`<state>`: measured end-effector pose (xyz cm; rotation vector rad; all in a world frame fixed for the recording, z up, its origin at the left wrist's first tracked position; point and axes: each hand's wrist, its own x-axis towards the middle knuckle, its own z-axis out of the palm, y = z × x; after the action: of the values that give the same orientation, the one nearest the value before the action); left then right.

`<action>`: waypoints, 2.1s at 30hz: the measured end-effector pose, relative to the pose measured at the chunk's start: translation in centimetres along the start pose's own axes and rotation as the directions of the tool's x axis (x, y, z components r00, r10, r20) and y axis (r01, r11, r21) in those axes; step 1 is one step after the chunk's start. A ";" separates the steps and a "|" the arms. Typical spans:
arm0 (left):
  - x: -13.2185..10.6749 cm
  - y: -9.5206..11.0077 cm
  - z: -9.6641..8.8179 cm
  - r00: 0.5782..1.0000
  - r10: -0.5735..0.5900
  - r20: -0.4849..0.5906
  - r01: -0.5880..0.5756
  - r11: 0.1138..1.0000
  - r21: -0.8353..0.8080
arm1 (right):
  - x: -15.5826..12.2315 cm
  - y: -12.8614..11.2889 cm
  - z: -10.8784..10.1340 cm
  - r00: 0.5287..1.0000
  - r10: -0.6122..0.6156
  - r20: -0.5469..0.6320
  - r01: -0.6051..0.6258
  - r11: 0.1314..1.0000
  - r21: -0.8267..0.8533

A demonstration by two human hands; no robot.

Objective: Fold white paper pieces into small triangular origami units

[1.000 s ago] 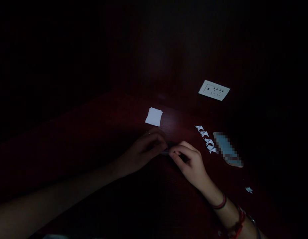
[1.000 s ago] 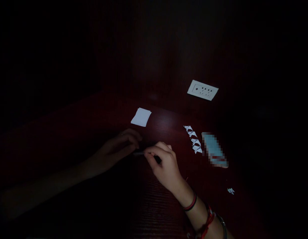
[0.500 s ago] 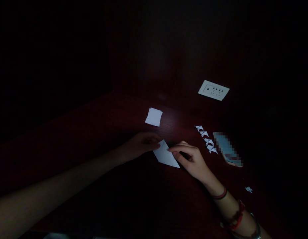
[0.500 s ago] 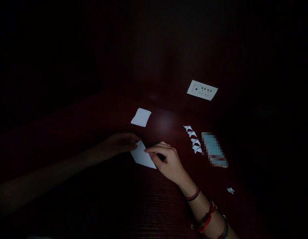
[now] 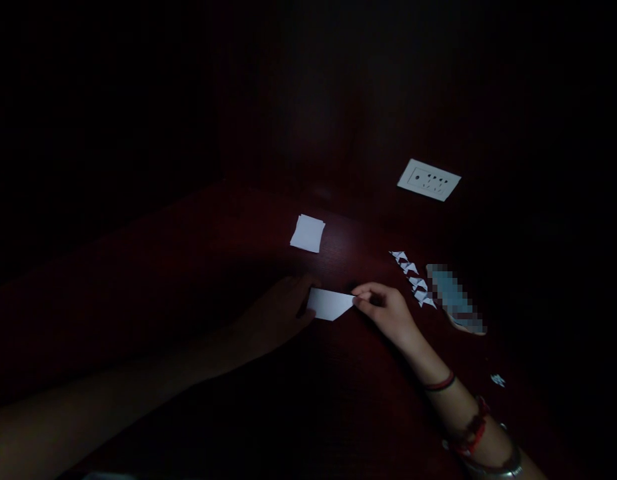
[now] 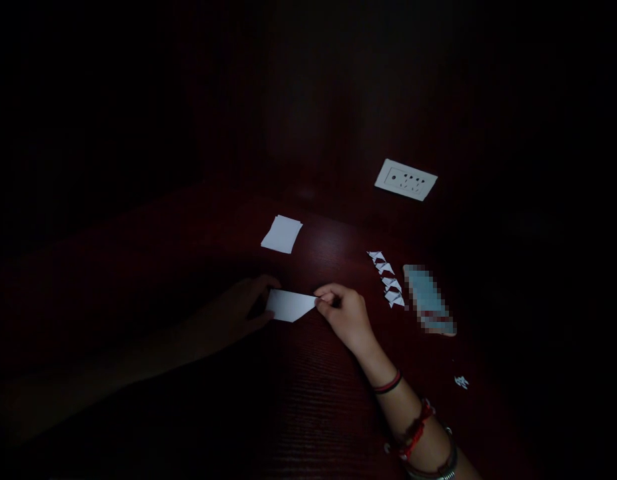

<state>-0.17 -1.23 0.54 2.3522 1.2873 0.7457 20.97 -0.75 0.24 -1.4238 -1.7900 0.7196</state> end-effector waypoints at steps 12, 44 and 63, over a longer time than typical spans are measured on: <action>-0.3 -0.8 0.7 0.948 0.308 0.075 -0.314 0.880 0.356 | 0.1 0.3 0.4 0.997 -0.011 -0.081 0.005 0.997 -0.071; -1.6 0.5 0.3 0.945 0.292 0.149 -0.324 0.897 0.300 | 0.3 -0.6 1.8 0.984 -0.173 -0.049 0.174 0.985 0.010; -1.8 0.2 0.9 0.957 0.282 0.059 -0.287 0.915 0.285 | -0.6 -1.4 2.5 0.895 -0.428 0.124 0.445 0.841 -0.309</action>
<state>-0.27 -2.91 -0.56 2.8214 1.1228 0.6523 18.22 -1.67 -0.23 -1.1295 -2.2503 0.2205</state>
